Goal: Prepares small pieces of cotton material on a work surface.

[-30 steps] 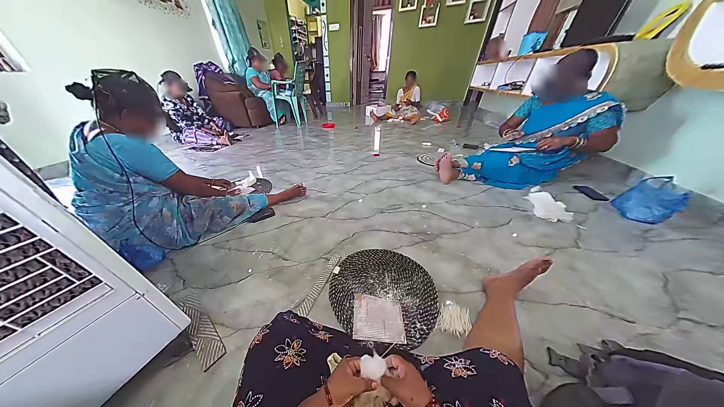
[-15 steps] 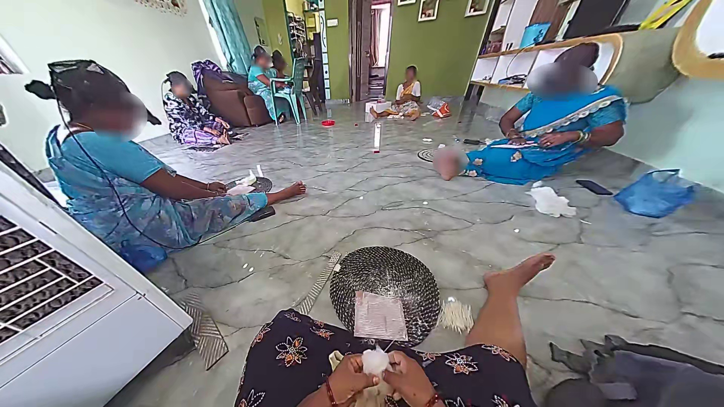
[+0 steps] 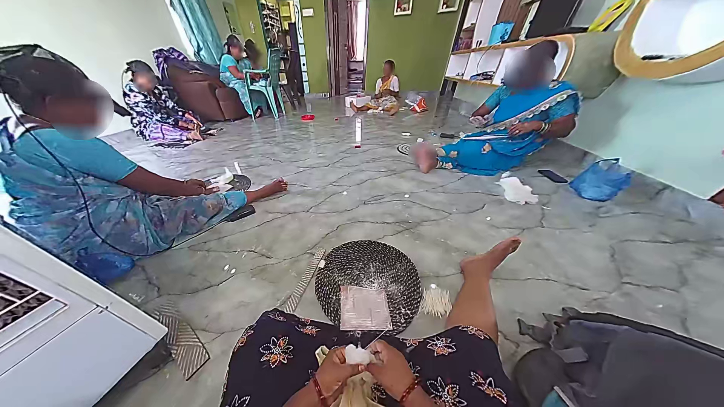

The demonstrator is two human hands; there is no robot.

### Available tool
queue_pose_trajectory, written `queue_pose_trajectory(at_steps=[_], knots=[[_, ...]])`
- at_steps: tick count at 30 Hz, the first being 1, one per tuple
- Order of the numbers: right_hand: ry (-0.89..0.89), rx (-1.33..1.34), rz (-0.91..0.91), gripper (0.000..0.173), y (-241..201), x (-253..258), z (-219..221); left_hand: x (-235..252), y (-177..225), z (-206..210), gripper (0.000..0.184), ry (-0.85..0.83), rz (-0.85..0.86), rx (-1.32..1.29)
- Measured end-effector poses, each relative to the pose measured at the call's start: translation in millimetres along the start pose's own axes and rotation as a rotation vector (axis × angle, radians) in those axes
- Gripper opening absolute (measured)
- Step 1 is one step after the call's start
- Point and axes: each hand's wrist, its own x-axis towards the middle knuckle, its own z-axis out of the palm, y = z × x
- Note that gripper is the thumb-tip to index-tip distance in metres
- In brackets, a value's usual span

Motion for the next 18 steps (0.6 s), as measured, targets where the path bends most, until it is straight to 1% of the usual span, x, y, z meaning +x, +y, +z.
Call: queue_pose_trajectory(at_steps=[4,7,11,15,18], knots=[[-0.021,0.102,0.001,0.038,1,-2,0,-2,2,2,0.02,0.038,-0.038,-0.067],[-0.001,0.118,-0.004,0.037,3,3,-1,3,2,2,0.02,0.041,-0.005,-0.064],[0.017,0.104,0.018,0.034,7,2,2,3,-2,4,0.02,0.049,-0.033,-0.03],[0.043,0.019,-0.018,0.037,5,-1,3,0,-6,-2,0.019,-0.05,0.06,-0.038],[0.05,-0.022,-0.035,0.037,2,-3,6,-4,-6,-1,0.019,-0.038,0.088,-0.014]])
